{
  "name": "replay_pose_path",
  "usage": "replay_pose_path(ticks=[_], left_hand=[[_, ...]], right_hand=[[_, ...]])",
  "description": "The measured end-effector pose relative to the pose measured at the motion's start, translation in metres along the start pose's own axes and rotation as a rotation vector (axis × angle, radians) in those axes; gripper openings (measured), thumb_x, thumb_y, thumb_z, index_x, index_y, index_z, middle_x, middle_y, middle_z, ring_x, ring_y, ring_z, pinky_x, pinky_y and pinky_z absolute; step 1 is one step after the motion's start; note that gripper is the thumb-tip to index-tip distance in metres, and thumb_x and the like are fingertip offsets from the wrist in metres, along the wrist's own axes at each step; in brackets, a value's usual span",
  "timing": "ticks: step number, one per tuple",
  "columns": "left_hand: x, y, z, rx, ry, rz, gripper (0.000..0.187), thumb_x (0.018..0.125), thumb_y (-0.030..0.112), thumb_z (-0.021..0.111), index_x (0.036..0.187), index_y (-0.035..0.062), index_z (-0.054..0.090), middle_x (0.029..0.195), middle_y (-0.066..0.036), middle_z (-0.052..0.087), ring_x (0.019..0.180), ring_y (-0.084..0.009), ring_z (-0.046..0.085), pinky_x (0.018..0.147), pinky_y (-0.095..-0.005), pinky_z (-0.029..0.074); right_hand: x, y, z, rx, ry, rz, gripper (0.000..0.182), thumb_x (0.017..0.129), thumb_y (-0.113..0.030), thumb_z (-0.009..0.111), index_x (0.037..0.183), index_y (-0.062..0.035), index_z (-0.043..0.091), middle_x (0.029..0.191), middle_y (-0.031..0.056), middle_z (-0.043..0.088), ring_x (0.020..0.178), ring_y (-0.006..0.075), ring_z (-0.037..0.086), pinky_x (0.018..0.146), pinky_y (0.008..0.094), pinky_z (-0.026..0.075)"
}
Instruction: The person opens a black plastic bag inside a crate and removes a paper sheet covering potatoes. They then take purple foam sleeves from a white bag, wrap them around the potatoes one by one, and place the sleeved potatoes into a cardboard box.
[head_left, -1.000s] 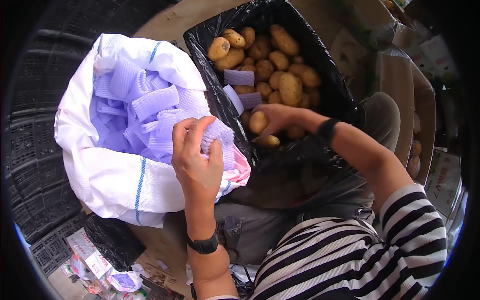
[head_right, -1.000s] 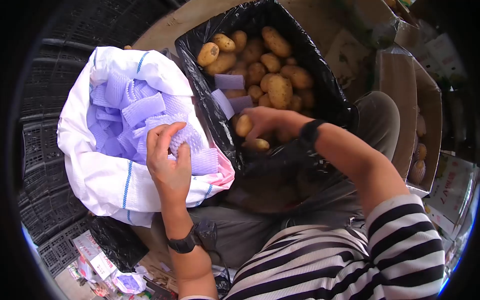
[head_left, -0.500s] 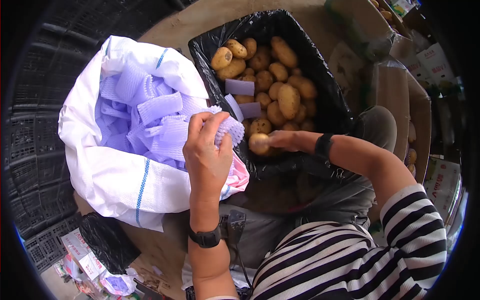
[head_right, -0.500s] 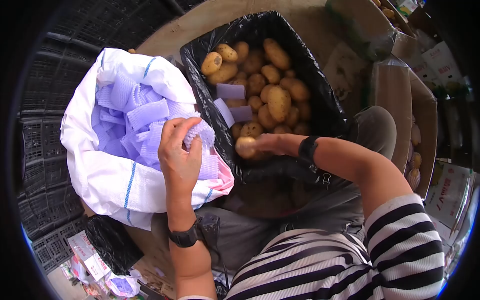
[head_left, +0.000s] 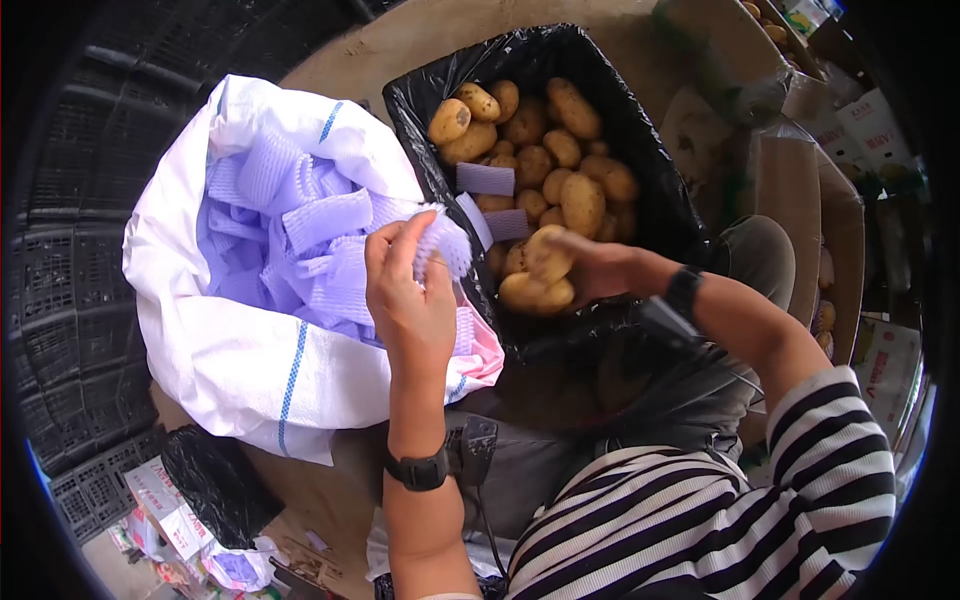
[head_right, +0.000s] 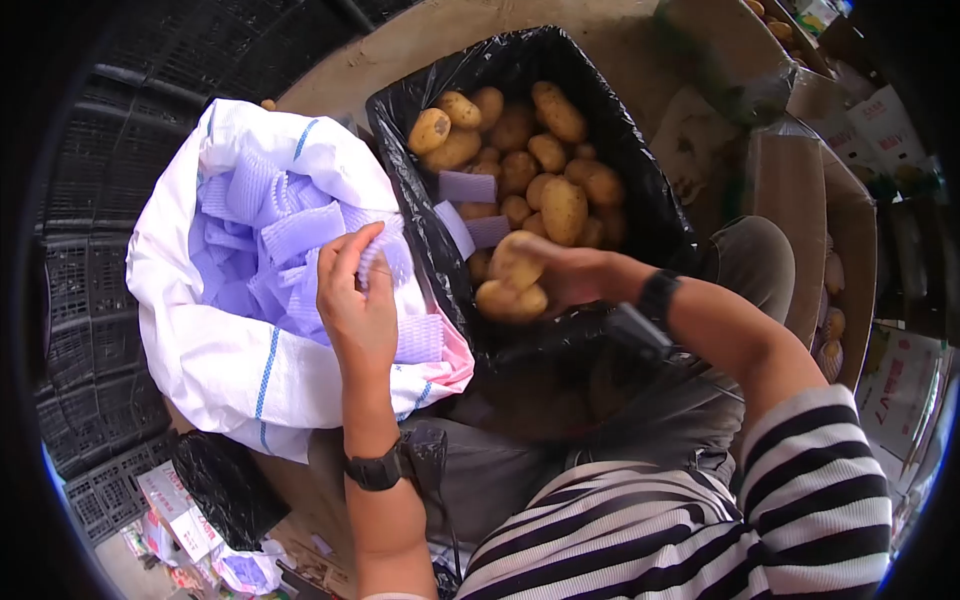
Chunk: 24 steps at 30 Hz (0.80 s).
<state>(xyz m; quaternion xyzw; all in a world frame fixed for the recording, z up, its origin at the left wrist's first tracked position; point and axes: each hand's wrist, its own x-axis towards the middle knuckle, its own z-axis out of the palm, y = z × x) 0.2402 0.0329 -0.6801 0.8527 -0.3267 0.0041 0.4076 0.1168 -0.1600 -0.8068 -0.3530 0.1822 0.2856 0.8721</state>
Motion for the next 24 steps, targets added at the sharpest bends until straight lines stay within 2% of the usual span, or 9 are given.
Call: replay_pose_path(ticks=[3,6,8,9,12,14,18,22,24], left_hand=[[0.002,-0.017,0.033,-0.347,0.098,-0.029,0.025,0.084,0.003,0.052,0.107,0.0081,0.06,0.102,-0.006,0.055,0.09,-0.0167,0.053,0.075,-0.0268,0.044],[-0.013,-0.007,0.062,-0.997,-0.195,-0.942,0.031,0.088,0.024,0.048,0.116,0.0125,0.052,0.114,-0.008,0.051,0.107,-0.0225,0.047,0.082,-0.0436,0.045],[-0.031,-0.023,0.086,-1.364,-0.329,-1.112,0.039,0.088,0.035,0.04,0.119,0.012,0.048,0.117,-0.009,0.051,0.11,-0.0266,0.048,0.083,-0.0532,0.044],[-0.034,-0.031,0.091,-1.573,-0.386,-1.172,0.043,0.089,0.035,0.032,0.118,0.0072,0.048,0.117,-0.012,0.053,0.11,-0.0309,0.05,0.087,-0.0539,0.043],[-0.044,-0.026,0.092,-1.438,-0.281,-1.248,0.044,0.089,0.036,0.031,0.115,0.0048,0.049,0.114,-0.014,0.054,0.106,-0.0305,0.053,0.089,-0.0503,0.043],[-0.046,-0.029,0.096,-1.421,-0.263,-1.303,0.037,0.087,0.035,0.035,0.105,0.0083,0.054,0.099,-0.012,0.06,0.091,-0.0309,0.059,0.082,-0.0486,0.047],[-0.039,-0.029,0.092,-1.427,-0.3,-1.147,0.039,0.089,0.036,0.033,0.108,0.0086,0.052,0.102,-0.011,0.059,0.094,-0.0299,0.058,0.083,-0.0475,0.046],[-0.034,-0.026,0.09,-1.465,-0.243,-1.055,0.041,0.091,0.039,0.031,0.112,0.0097,0.051,0.102,-0.01,0.06,0.096,-0.0284,0.058,0.085,-0.0464,0.046],[-0.03,-0.017,0.09,-1.455,-0.203,-1.039,0.04,0.09,0.038,0.032,0.111,0.0095,0.051,0.102,-0.01,0.059,0.095,-0.0285,0.058,0.083,-0.0466,0.047]], right_hand=[[-0.046,-0.02,0.001,0.432,-0.287,-0.087,0.055,0.084,-0.057,0.042,0.117,-0.0138,0.046,0.12,0.0103,0.048,0.108,0.0255,0.051,0.093,0.0447,0.039],[-0.065,-0.021,0.041,0.467,-0.203,-0.35,0.047,0.085,-0.05,0.047,0.115,-0.0131,0.047,0.115,0.0077,0.052,0.105,0.0227,0.052,0.091,0.0418,0.04],[-0.058,0.002,0.03,0.324,-0.27,-0.624,0.042,0.085,-0.042,0.053,0.114,-0.0126,0.048,0.112,0.0059,0.054,0.104,0.0207,0.051,0.091,0.0402,0.039],[-0.074,0.007,0.053,0.454,-0.112,-0.597,0.042,0.082,-0.04,0.059,0.112,-0.012,0.049,0.111,0.0055,0.054,0.105,0.0199,0.05,0.093,0.0392,0.038],[-0.098,0.021,0.062,0.608,0.29,-0.383,0.049,0.08,-0.044,0.06,0.114,-0.0093,0.049,0.114,0.0081,0.054,0.107,0.024,0.051,0.094,0.0398,0.039],[-0.118,0.017,0.025,0.981,0.264,-0.338,0.05,0.079,-0.046,0.06,0.113,-0.0102,0.049,0.111,0.0097,0.054,0.103,0.0249,0.053,0.091,0.0379,0.041],[-0.218,-0.099,-0.061,0.076,0.457,-1.175,0.044,0.083,-0.042,0.057,0.111,-0.0088,0.047,0.104,0.007,0.054,0.099,0.0201,0.054,0.084,0.0358,0.047],[-0.238,-0.185,-0.092,0.1,0.506,-1.319,0.025,0.087,-0.026,0.054,0.1,-0.0042,0.052,0.097,0.0088,0.055,0.093,0.0167,0.054,0.077,0.0324,0.048],[-0.182,-0.138,-0.05,-0.545,0.398,-1.1,0.029,0.082,-0.021,0.055,0.104,-0.0026,0.05,0.101,0.0116,0.052,0.097,0.0216,0.05,0.08,0.0348,0.043]])
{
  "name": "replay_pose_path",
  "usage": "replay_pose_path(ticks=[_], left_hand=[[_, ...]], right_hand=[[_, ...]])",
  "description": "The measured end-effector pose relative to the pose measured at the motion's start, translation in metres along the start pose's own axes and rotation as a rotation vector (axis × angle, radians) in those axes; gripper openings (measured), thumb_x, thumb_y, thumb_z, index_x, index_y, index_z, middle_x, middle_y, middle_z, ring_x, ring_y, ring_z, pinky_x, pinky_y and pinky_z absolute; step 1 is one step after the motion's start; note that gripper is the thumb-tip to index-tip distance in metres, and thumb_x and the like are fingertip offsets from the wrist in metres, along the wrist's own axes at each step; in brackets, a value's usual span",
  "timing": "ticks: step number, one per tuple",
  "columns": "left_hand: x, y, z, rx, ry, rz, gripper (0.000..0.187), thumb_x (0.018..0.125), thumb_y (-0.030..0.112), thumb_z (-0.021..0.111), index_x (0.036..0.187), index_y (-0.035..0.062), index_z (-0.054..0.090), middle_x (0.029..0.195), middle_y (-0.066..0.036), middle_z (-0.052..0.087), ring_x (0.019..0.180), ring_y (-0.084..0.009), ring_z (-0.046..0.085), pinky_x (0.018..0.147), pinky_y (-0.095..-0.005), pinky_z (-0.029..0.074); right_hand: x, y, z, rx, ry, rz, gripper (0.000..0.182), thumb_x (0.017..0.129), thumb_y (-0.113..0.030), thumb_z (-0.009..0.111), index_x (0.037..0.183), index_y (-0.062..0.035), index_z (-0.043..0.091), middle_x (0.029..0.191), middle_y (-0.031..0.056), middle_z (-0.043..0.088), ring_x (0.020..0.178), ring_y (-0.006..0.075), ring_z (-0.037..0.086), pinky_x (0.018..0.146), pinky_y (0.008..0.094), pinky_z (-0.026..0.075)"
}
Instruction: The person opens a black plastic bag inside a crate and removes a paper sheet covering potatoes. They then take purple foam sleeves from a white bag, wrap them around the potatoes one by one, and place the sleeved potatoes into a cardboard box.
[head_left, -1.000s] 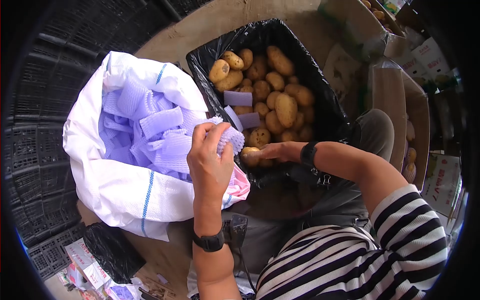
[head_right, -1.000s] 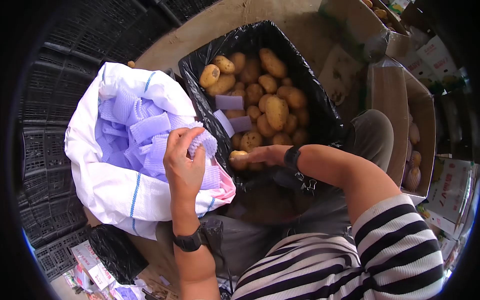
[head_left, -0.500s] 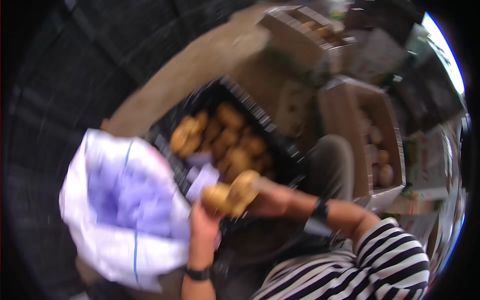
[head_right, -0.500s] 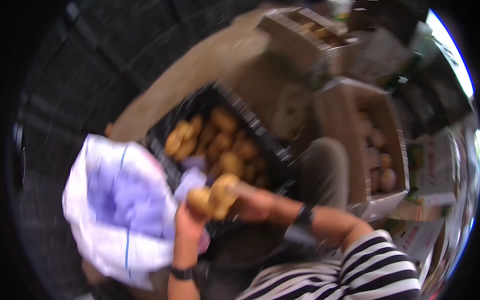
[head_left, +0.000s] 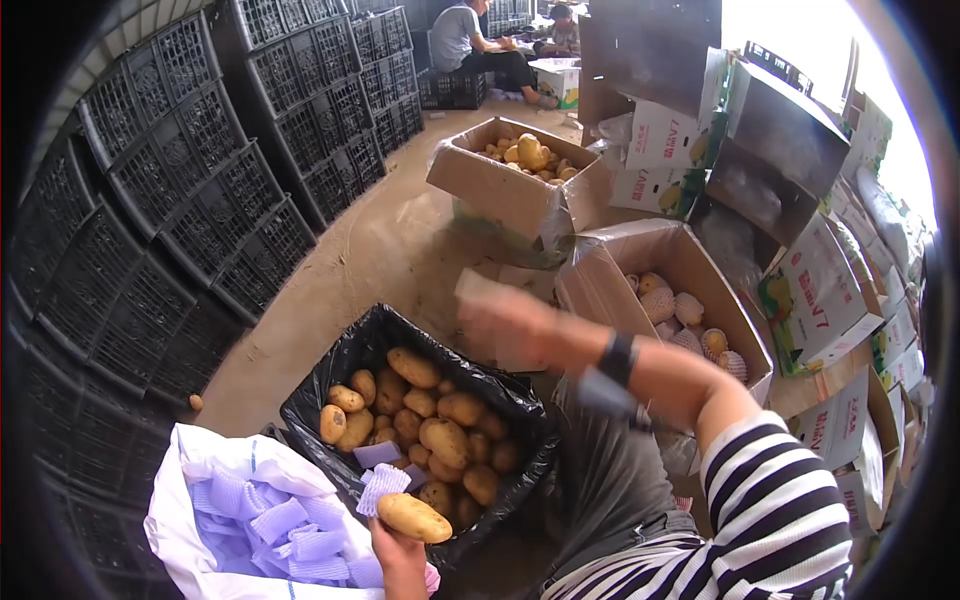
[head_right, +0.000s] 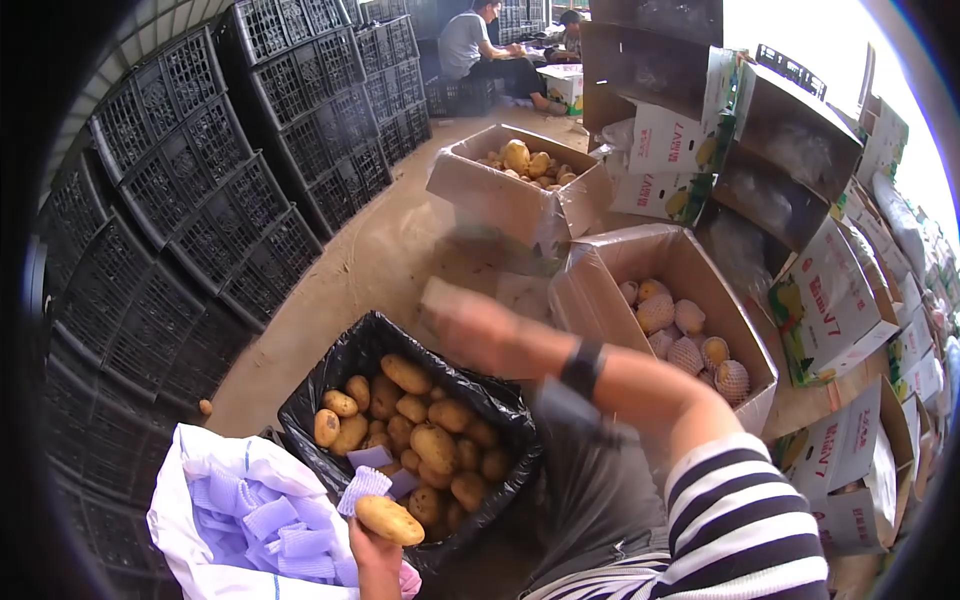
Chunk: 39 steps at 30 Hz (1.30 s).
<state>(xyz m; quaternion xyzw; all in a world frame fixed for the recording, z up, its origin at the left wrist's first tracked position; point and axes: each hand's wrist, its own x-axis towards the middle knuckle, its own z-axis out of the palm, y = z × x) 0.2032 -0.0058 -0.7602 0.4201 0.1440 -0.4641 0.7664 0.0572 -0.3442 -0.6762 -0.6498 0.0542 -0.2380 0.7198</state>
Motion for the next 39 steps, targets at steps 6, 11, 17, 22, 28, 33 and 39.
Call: replay_pose_path(ticks=[6,11,17,22,28,33,39], left_hand=[[0.008,-0.017,-0.012,0.286,0.005,0.252,0.043,0.09,0.041,0.037,0.12,0.0109,0.045,0.115,-0.008,0.05,0.103,-0.0222,0.052,0.076,-0.0407,0.05],[0.009,-0.011,-0.027,1.368,0.228,1.134,0.028,0.086,0.003,0.045,0.113,0.0018,0.053,0.12,-0.016,0.043,0.109,-0.0295,0.044,0.093,-0.0365,0.036],[-0.044,-0.06,0.028,1.416,-0.093,1.045,0.017,0.073,0.007,0.056,0.089,0.0019,0.06,0.089,-0.016,0.06,0.086,-0.0323,0.056,0.076,-0.0372,0.044],[-0.042,-0.081,0.002,0.183,0.11,0.325,0.025,0.084,0.018,0.06,0.099,-0.0013,0.062,0.086,-0.003,0.064,0.075,-0.013,0.059,0.068,-0.0255,0.046],[-0.083,-0.086,0.04,1.491,-0.138,1.112,0.015,0.079,0.011,0.062,0.092,0.0037,0.065,0.081,-0.015,0.064,0.072,-0.0296,0.062,0.066,-0.036,0.049],[-0.017,0.05,-0.025,2.086,0.249,1.131,0.036,0.087,0.011,0.049,0.123,0.0068,0.045,0.13,-0.014,0.041,0.097,-0.033,0.055,0.084,-0.0369,0.043],[-0.013,0.125,-0.083,2.484,0.227,0.675,0.051,0.067,0.003,0.066,0.115,0.0025,0.049,0.123,-0.021,0.039,0.11,-0.0402,0.041,0.092,-0.0444,0.035]], right_hand=[[-0.089,0.069,0.21,0.648,-0.205,0.725,0.056,0.08,-0.03,0.065,0.125,-0.0087,0.038,0.101,0.002,0.053,0.084,0.0087,0.051,0.063,0.02,0.045],[-0.121,0.075,0.202,0.657,0.034,0.749,0.051,0.077,-0.024,0.069,0.12,-0.0074,0.047,0.104,0.0014,0.057,0.085,0.0089,0.056,0.072,0.022,0.047],[-0.148,0.06,0.181,1.093,-0.028,0.708,0.063,0.08,-0.032,0.061,0.13,-0.0027,0.035,0.127,0.012,0.046,0.115,0.0229,0.046,0.1,0.0399,0.034],[-0.151,0.059,0.156,0.722,-0.231,0.803,0.06,0.077,-0.025,0.064,0.128,-0.0024,0.039,0.125,0.0089,0.047,0.113,0.0191,0.046,0.1,0.0355,0.033],[-0.168,0.066,0.165,-0.099,0.033,0.521,0.043,0.074,-0.023,0.066,0.109,-0.0007,0.054,0.09,0.0068,0.06,0.073,0.0122,0.056,0.066,0.0291,0.049],[-0.204,-0.015,0.094,-0.037,0.418,0.446,0.051,0.071,-0.016,0.06,0.117,0.0017,0.045,0.102,0.013,0.058,0.085,0.0187,0.058,0.074,0.0325,0.048],[-0.309,-0.057,-0.042,-1.14,0.968,0.113,0.055,0.067,-0.007,0.066,0.117,0.0005,0.045,0.116,0.017,0.051,0.108,0.0301,0.05,0.093,0.0343,0.038]])
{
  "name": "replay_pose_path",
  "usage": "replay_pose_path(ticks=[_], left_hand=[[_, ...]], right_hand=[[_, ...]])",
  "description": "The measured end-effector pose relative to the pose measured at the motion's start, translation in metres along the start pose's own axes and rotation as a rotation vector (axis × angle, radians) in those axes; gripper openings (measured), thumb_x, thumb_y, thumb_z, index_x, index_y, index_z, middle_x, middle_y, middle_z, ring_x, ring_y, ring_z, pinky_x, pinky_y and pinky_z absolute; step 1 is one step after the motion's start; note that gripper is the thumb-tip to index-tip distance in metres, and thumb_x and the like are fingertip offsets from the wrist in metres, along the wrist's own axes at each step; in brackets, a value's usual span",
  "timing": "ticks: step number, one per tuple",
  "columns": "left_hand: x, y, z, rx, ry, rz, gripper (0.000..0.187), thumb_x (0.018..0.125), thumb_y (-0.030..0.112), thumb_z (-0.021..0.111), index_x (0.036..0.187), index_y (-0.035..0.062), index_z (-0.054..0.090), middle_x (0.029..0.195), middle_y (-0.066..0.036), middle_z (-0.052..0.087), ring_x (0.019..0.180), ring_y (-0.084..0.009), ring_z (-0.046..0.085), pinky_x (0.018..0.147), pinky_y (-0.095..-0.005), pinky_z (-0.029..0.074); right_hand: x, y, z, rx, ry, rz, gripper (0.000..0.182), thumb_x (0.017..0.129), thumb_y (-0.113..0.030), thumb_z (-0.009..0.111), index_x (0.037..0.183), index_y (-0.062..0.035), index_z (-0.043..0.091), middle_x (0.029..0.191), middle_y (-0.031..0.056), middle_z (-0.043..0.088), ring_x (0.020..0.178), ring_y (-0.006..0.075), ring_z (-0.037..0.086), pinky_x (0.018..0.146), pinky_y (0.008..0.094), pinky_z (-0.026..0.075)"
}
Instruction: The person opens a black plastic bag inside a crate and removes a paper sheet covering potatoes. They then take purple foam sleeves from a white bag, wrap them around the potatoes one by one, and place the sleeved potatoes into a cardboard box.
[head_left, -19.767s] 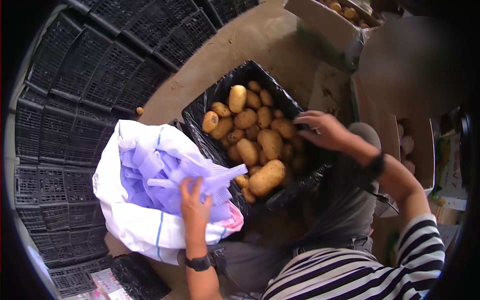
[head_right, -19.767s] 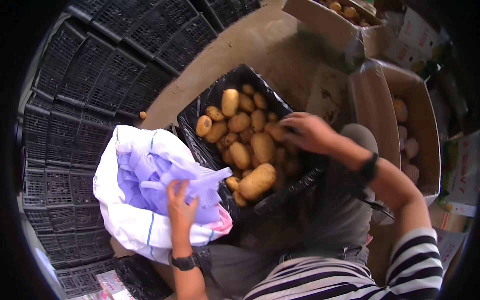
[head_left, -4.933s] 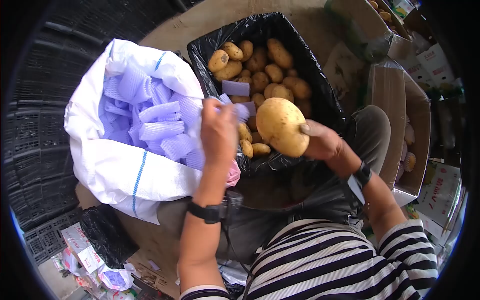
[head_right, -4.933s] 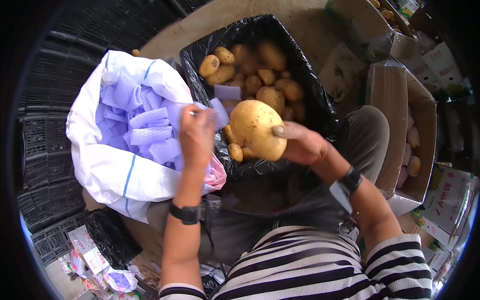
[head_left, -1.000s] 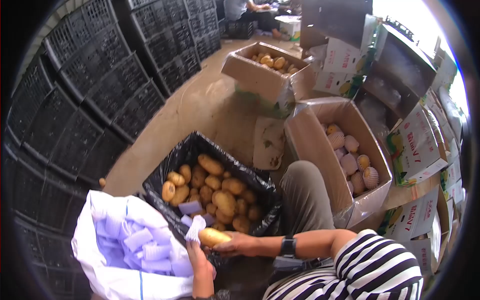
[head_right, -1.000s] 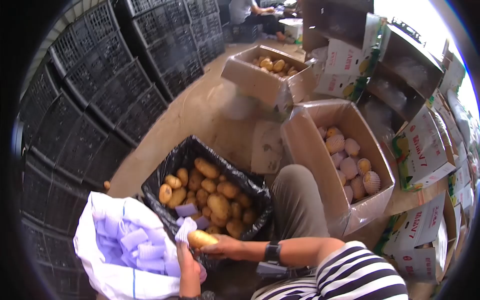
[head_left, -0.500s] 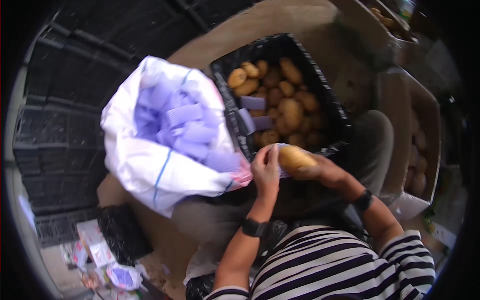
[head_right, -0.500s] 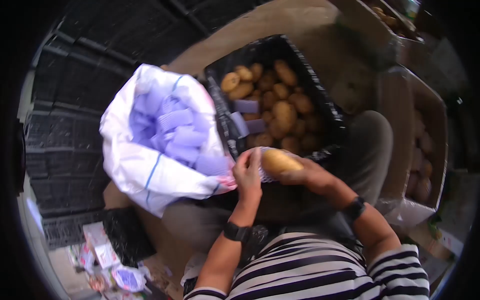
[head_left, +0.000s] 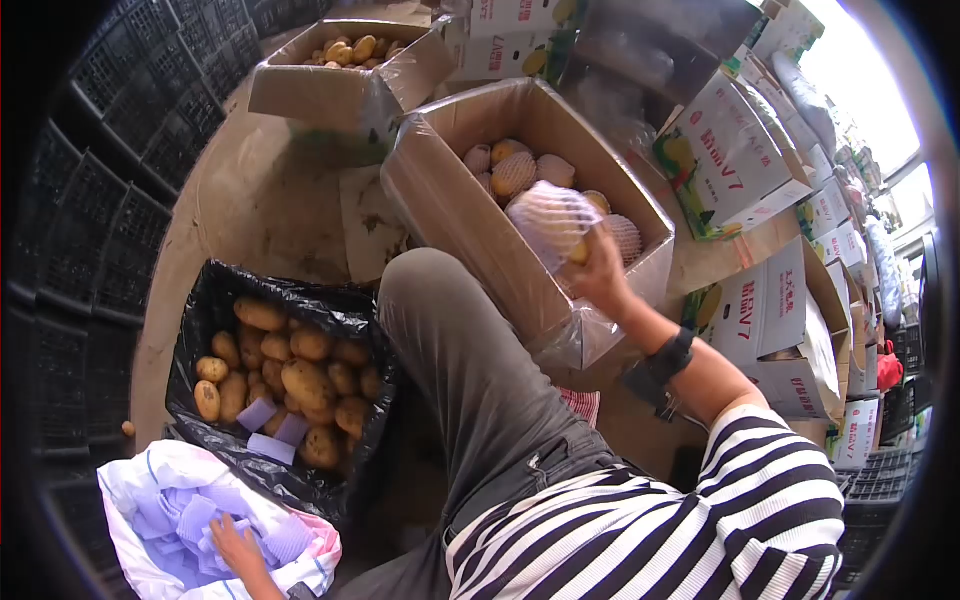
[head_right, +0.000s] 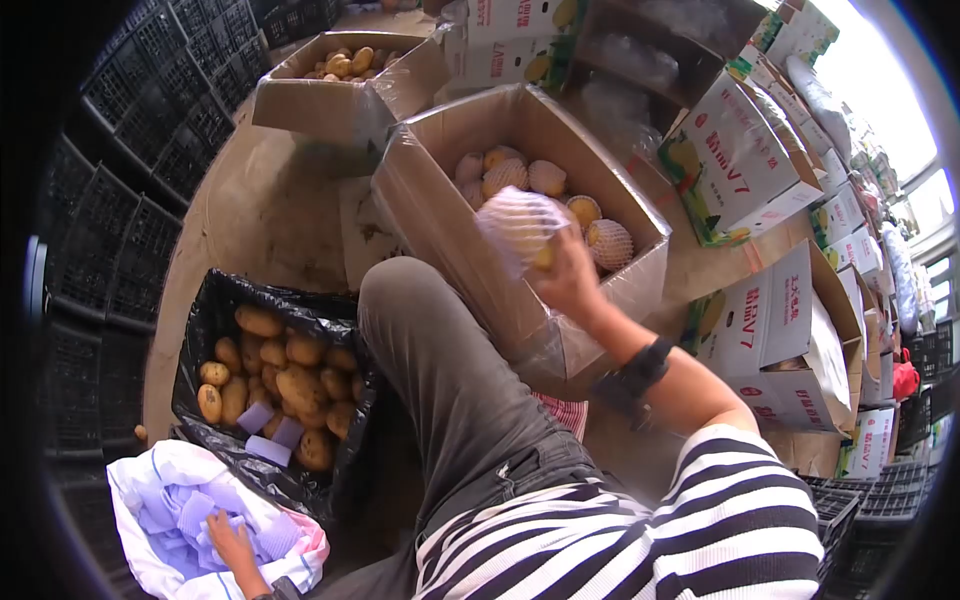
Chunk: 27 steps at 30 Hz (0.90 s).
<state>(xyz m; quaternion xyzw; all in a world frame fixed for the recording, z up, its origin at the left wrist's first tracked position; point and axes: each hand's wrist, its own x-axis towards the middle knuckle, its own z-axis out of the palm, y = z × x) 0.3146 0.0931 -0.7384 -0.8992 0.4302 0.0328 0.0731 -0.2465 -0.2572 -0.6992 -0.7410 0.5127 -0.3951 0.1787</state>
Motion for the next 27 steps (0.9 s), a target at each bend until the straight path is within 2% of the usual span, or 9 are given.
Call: replay_pose_path(ticks=[3,5,6,7,9,11,16,20,27], left_hand=[[-0.004,0.025,-0.019,-0.02,0.166,-0.051,0.043,0.064,0.004,0.069,0.106,0.0,0.056,0.115,-0.021,0.044,0.106,-0.038,0.044,0.091,-0.0433,0.036],[0.003,0.025,-0.018,-0.11,0.345,-0.009,0.041,0.063,0.009,0.072,0.101,-0.0004,0.058,0.113,-0.021,0.045,0.106,-0.0374,0.044,0.092,-0.0427,0.035],[-0.001,0.029,-0.02,-0.154,0.386,-0.05,0.044,0.061,0.015,0.076,0.099,0.0005,0.06,0.113,-0.021,0.045,0.106,-0.0371,0.043,0.092,-0.0422,0.036],[-0.005,0.044,-0.029,-0.189,0.5,-0.007,0.045,0.059,0.016,0.079,0.097,0.002,0.06,0.112,-0.02,0.045,0.104,-0.037,0.044,0.091,-0.0444,0.036],[-0.01,0.075,-0.051,-0.317,0.546,-0.031,0.039,0.06,0.016,0.079,0.093,0.0061,0.061,0.109,-0.016,0.045,0.1,-0.0334,0.046,0.084,-0.0402,0.041],[-0.011,0.088,-0.055,-0.474,0.532,-0.103,0.037,0.061,0.014,0.078,0.093,0.0063,0.06,0.108,-0.014,0.045,0.093,-0.0284,0.05,0.074,-0.0353,0.045],[-0.009,0.105,-0.058,-0.783,0.535,-0.076,0.029,0.067,0.006,0.069,0.094,0.0037,0.058,0.112,-0.014,0.045,0.09,-0.0281,0.052,0.075,-0.0347,0.044],[-0.014,0.101,-0.063,-0.797,0.574,-0.012,0.025,0.066,-0.002,0.051,0.09,-0.0004,0.055,0.11,-0.018,0.049,0.102,-0.0336,0.049,0.089,-0.0383,0.039],[-0.021,0.083,-0.064,-0.876,0.442,-0.135,0.023,0.071,-0.003,0.055,0.093,0.0004,0.059,0.101,-0.014,0.052,0.096,-0.0303,0.052,0.084,-0.0357,0.041]], right_hand=[[-0.014,0.07,-0.014,-0.361,-0.269,-0.141,0.051,0.074,-0.019,0.061,0.12,-0.0027,0.046,0.109,0.0195,0.053,0.104,0.0379,0.05,0.093,0.0374,0.039],[-0.017,0.106,-0.015,-0.491,-1.047,0.085,0.028,0.077,-0.022,0.055,0.097,-0.0025,0.053,0.101,0.02,0.056,0.09,0.0347,0.056,0.077,0.0433,0.045],[-0.015,0.166,-0.008,-0.614,-1.334,-0.265,0.018,0.076,-0.019,0.053,0.082,-0.0026,0.056,0.094,0.0192,0.059,0.082,0.0343,0.058,0.071,0.0443,0.046],[0.007,0.12,-0.009,-0.758,-1.327,-0.311,0.017,0.076,-0.018,0.053,0.077,-0.0022,0.059,0.09,0.0179,0.06,0.078,0.0347,0.058,0.07,0.0432,0.046],[0.025,0.058,0.011,-0.73,-0.57,-0.15,0.016,0.076,-0.01,0.053,0.087,-0.0026,0.063,0.089,0.0153,0.062,0.077,0.0328,0.06,0.069,0.0375,0.048],[0.046,-0.035,0.042,-0.183,-0.389,-0.17,0.016,0.076,0.0,0.053,0.09,0.0023,0.06,0.091,0.0157,0.061,0.085,0.026,0.06,0.075,0.0317,0.047],[-0.013,-0.177,0.201,0.319,-1.089,-0.201,0.032,0.071,-0.005,0.066,0.102,-0.0051,0.059,0.097,0.0111,0.061,0.09,0.0261,0.06,0.08,0.0332,0.048],[-0.112,-0.161,0.377,-0.052,-1.105,-1.283,0.045,0.073,-0.01,0.055,0.117,-0.0046,0.048,0.12,0.0129,0.047,0.111,0.0303,0.046,0.088,0.0358,0.043],[-0.11,-0.188,0.417,-0.28,-1.443,-1.124,0.047,0.075,-0.018,0.057,0.12,-0.007,0.047,0.115,0.0126,0.049,0.108,0.0266,0.048,0.085,0.0324,0.044]])
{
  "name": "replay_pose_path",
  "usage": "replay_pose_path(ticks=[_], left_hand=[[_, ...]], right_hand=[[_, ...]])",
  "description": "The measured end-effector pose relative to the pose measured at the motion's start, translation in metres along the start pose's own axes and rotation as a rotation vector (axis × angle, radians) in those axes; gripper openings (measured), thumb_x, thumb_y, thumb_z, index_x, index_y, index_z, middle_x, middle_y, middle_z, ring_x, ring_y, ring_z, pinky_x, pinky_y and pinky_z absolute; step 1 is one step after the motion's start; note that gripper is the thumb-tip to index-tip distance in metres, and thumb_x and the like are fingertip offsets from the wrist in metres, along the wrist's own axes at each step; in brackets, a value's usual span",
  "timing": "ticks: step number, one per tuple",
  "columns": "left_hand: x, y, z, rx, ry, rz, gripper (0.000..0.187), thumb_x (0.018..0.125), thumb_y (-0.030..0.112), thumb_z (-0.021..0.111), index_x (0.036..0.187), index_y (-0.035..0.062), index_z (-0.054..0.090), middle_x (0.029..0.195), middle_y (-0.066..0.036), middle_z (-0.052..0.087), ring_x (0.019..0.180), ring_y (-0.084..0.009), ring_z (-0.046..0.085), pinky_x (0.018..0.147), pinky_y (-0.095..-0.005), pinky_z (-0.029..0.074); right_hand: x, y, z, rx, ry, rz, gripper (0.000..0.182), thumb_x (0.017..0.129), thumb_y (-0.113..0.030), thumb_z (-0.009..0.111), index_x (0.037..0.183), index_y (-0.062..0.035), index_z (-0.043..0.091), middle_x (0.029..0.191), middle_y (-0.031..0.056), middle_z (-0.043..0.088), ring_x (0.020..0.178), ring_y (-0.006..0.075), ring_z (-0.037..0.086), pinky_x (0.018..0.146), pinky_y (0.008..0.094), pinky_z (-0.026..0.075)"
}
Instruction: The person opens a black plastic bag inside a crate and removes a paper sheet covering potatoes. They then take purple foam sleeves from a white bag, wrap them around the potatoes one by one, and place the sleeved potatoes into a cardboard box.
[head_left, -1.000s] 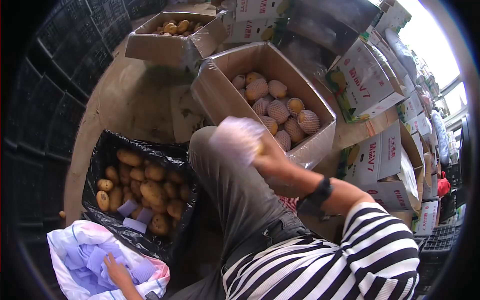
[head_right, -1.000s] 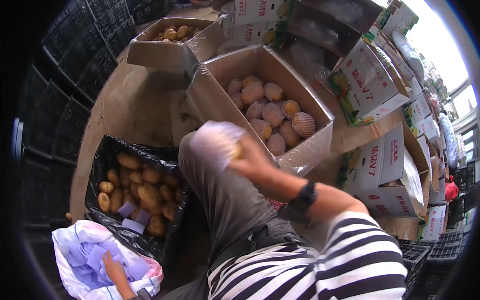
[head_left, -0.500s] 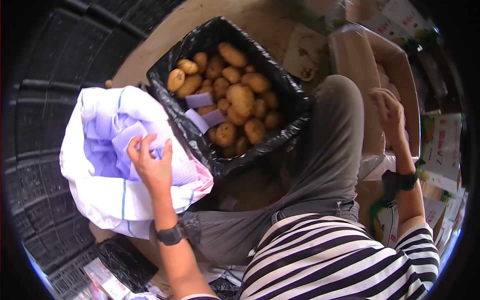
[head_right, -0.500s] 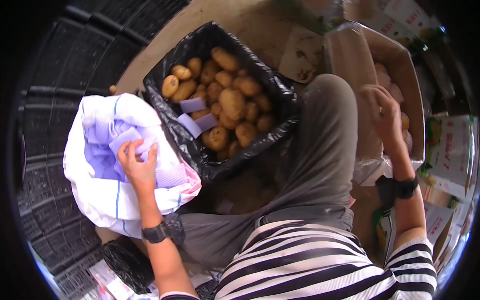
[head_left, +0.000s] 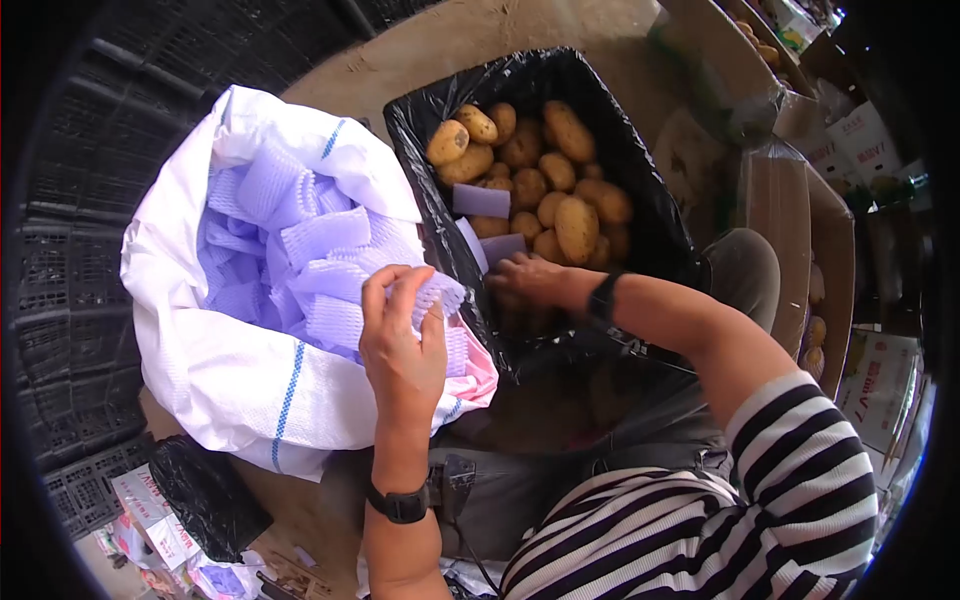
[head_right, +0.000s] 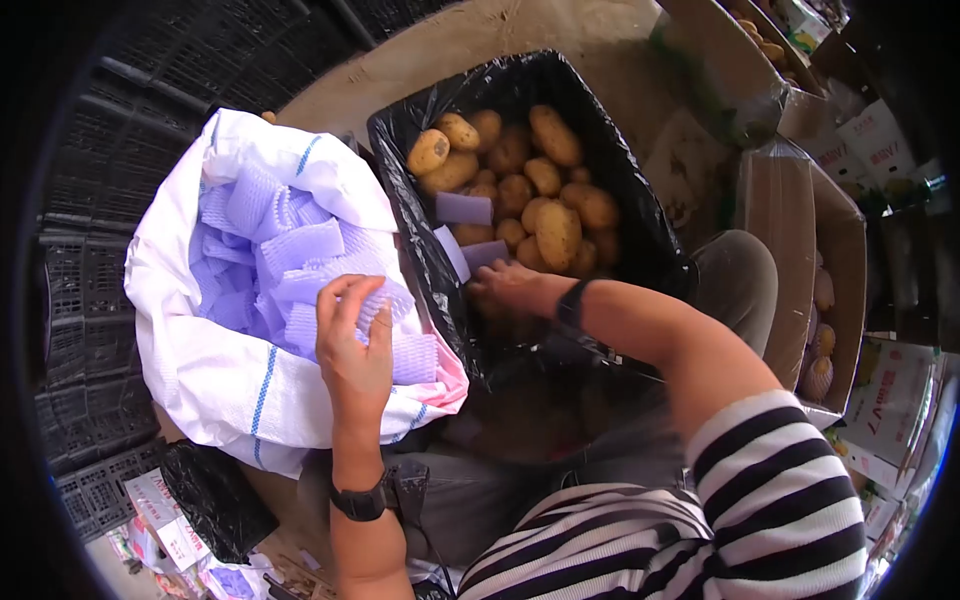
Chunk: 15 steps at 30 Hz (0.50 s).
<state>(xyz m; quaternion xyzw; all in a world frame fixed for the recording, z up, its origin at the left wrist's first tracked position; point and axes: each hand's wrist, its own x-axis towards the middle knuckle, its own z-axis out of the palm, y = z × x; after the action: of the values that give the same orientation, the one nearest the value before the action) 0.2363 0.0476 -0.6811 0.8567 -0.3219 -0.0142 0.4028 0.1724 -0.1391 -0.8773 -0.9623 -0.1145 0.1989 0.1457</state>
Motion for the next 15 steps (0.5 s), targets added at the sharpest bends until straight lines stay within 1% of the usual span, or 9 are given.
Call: replay_pose_path(ticks=[1,3,6,8,10,12,13,14,15], left_hand=[[-0.001,-0.002,0.003,0.028,0.022,0.018,0.02,0.072,0.0,0.058,0.092,0.0017,0.06,0.101,-0.013,0.052,0.093,-0.029,0.053,0.081,-0.0349,0.043],[-0.004,0.003,0.009,0.064,0.037,-0.054,0.014,0.074,0.006,0.064,0.088,0.0047,0.064,0.098,-0.012,0.051,0.08,-0.0266,0.055,0.07,-0.0337,0.045],[-0.005,-0.002,0.035,0.261,0.13,0.124,0.022,0.07,0.004,0.064,0.091,0.008,0.063,0.096,-0.009,0.05,0.076,-0.0262,0.055,0.066,-0.0354,0.046],[-0.017,0.002,0.066,0.205,0.025,0.231,0.021,0.07,0.005,0.064,0.091,0.0106,0.063,0.087,-0.009,0.05,0.077,-0.0272,0.054,0.064,-0.035,0.046],[-0.045,0.027,0.095,-0.04,-0.119,0.27,0.019,0.07,0.009,0.064,0.089,0.0105,0.064,0.083,-0.009,0.054,0.076,-0.0229,0.056,0.064,-0.0325,0.046],[-0.066,0.027,0.116,-0.55,-0.218,-0.191,0.015,0.073,0.014,0.065,0.087,0.0076,0.062,0.083,-0.006,0.058,0.076,-0.0168,0.057,0.066,-0.0286,0.045],[-0.07,0.024,0.122,-0.866,-0.186,-0.581,0.017,0.08,0.02,0.064,0.086,0.0042,0.061,0.083,-0.003,0.061,0.075,-0.0113,0.057,0.067,-0.0258,0.044],[-0.073,0.044,0.111,-1.083,-0.036,-0.751,0.02,0.084,0.023,0.062,0.088,0.0029,0.061,0.081,-0.002,0.06,0.074,-0.0098,0.055,0.068,-0.0249,0.044],[-0.075,0.049,0.114,-0.955,0.051,-0.652,0.017,0.083,0.023,0.063,0.087,0.007,0.06,0.08,-0.001,0.059,0.071,-0.0096,0.055,0.065,-0.0234,0.045]], right_hand=[[-0.014,-0.007,-0.025,-0.005,0.009,-0.008,0.047,0.075,-0.018,0.057,0.12,-0.007,0.047,0.115,0.0126,0.049,0.108,0.0266,0.048,0.085,0.0324,0.044],[-0.051,-0.024,-0.058,0.744,0.167,0.234,0.049,0.079,-0.022,0.06,0.119,0.0023,0.044,0.11,0.016,0.055,0.099,0.0256,0.056,0.082,0.0315,0.046],[-0.113,-0.052,-0.082,2.002,0.036,0.039,0.057,0.083,-0.037,0.059,0.123,0.0,0.043,0.116,0.0088,0.054,0.103,0.0206,0.054,0.09,0.0328,0.041],[-0.143,-0.08,-0.084,2.369,0.184,-0.172,0.062,0.083,-0.043,0.056,0.125,-0.0018,0.041,0.119,0.0089,0.052,0.108,0.0197,0.052,0.095,0.033,0.038],[-0.164,-0.093,-0.078,2.393,0.262,-0.114,0.072,0.079,-0.056,0.053,0.129,-0.0059,0.038,0.129,0.012,0.044,0.118,0.024,0.044,0.099,0.0392,0.035],[-0.174,-0.092,-0.062,2.465,0.309,-0.251,0.071,0.08,-0.053,0.053,0.13,-0.0051,0.037,0.128,0.0123,0.045,0.118,0.0242,0.045,0.099,0.0412,0.035],[-0.18,-0.091,-0.059,2.413,0.311,-0.206,0.065,0.081,-0.046,0.056,0.126,-0.0016,0.04,0.123,0.0111,0.049,0.112,0.0219,0.049,0.097,0.037,0.037],[-0.188,-0.089,-0.06,2.357,0.337,-0.139,0.06,0.082,-0.04,0.058,0.122,0.002,0.044,0.117,0.01,0.054,0.107,0.0196,0.053,0.095,0.0328,0.039],[-0.193,-0.086,-0.058,2.119,0.379,0.038,0.06,0.079,-0.036,0.062,0.118,0.0062,0.046,0.111,0.0104,0.057,0.098,0.0164,0.056,0.089,0.0294,0.042]])
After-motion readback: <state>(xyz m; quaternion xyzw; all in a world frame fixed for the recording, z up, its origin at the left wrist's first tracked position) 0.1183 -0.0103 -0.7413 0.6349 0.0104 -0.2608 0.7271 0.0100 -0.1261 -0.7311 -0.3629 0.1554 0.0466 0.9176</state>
